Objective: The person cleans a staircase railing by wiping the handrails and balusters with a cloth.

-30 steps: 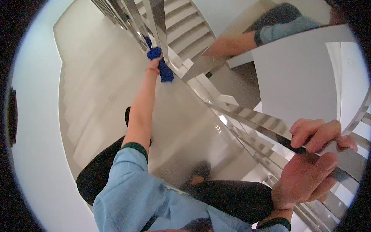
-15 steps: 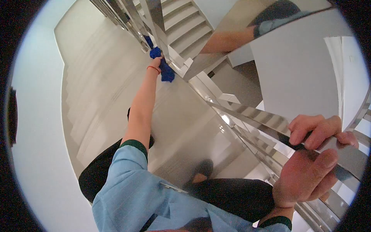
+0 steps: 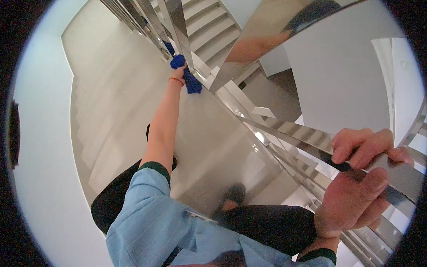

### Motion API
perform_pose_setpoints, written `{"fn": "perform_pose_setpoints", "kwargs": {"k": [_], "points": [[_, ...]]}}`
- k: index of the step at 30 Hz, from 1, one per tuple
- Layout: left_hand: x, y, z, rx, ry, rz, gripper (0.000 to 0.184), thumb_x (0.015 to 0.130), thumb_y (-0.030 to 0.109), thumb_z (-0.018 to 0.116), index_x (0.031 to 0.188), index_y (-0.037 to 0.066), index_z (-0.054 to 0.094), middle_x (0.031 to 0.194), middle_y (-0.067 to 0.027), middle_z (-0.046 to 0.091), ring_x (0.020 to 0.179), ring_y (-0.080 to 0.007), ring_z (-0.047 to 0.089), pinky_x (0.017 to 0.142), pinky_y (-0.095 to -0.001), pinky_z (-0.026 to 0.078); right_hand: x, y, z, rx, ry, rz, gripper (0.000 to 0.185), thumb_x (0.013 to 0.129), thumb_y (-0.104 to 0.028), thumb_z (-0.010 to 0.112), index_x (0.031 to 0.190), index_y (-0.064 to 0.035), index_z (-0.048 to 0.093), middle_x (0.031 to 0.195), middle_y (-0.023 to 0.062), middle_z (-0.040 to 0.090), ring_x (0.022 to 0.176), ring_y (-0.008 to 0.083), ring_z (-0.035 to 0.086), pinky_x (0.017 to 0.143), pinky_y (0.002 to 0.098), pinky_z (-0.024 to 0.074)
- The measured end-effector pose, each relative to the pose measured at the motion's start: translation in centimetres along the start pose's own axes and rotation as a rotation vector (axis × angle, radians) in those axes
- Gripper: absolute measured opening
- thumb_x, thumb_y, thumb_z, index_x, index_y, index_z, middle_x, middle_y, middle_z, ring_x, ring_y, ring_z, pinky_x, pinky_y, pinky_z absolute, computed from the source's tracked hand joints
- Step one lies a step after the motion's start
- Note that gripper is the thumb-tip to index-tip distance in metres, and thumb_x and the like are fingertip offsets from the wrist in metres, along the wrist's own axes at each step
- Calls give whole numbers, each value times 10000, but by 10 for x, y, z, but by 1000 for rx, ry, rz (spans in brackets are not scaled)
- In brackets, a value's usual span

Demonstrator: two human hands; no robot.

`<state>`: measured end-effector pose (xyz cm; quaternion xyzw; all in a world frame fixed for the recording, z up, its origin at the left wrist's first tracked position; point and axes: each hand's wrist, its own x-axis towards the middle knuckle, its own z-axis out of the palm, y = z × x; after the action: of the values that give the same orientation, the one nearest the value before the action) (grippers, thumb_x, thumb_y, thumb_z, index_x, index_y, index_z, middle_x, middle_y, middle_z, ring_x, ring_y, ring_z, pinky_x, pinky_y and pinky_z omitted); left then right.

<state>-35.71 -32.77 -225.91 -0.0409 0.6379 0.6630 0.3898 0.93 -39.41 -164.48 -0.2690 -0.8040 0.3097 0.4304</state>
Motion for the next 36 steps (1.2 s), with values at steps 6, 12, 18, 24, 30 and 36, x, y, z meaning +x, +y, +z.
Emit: {"fn": "perform_pose_setpoints", "kwargs": {"k": [6,12,18,24,30,36], "points": [[16,33,23,520,309,289,465,776,240,759,1167,19,637,1108,-101,672,991,-269,649,872,-400,510,8,11,-9,3,10,-29,333,985,-372,515,1214,-136,464,789,39,406,637,167,437,606,356,389],[-92,41,1,-571,-224,-30,328,829,218,719,1130,108,650,1081,-86,675,901,-230,668,846,-412,524,0,-10,8,52,8,-26,292,981,-315,538,1191,-129,456,787,53,428,642,187,472,603,364,416],[-57,51,-34,295,8,409,350,873,251,657,1160,55,617,1076,-71,655,963,-237,611,872,-387,481,-19,-59,12,173,32,-130,199,985,-179,509,1129,-75,417,791,81,469,667,191,515,621,369,451],[-334,250,11,-269,158,305,441,889,308,676,1164,-32,621,1065,-63,659,925,-179,611,837,-332,476,27,-145,-84,226,24,15,113,966,-36,481,1037,8,405,859,98,514,723,163,558,686,303,463],[-559,517,15,-75,-168,951,419,943,317,614,1200,-12,577,1088,-62,635,995,-161,570,891,-312,457,4,-204,-135,305,15,47,98,969,-29,487,1010,7,406,897,82,502,758,145,556,710,283,458],[-536,628,89,191,446,1361,464,727,324,785,1045,43,597,958,-202,688,929,-426,637,773,-473,512,7,-217,-154,277,9,62,86,972,-39,488,985,8,417,877,78,502,752,144,551,711,275,455]]}}
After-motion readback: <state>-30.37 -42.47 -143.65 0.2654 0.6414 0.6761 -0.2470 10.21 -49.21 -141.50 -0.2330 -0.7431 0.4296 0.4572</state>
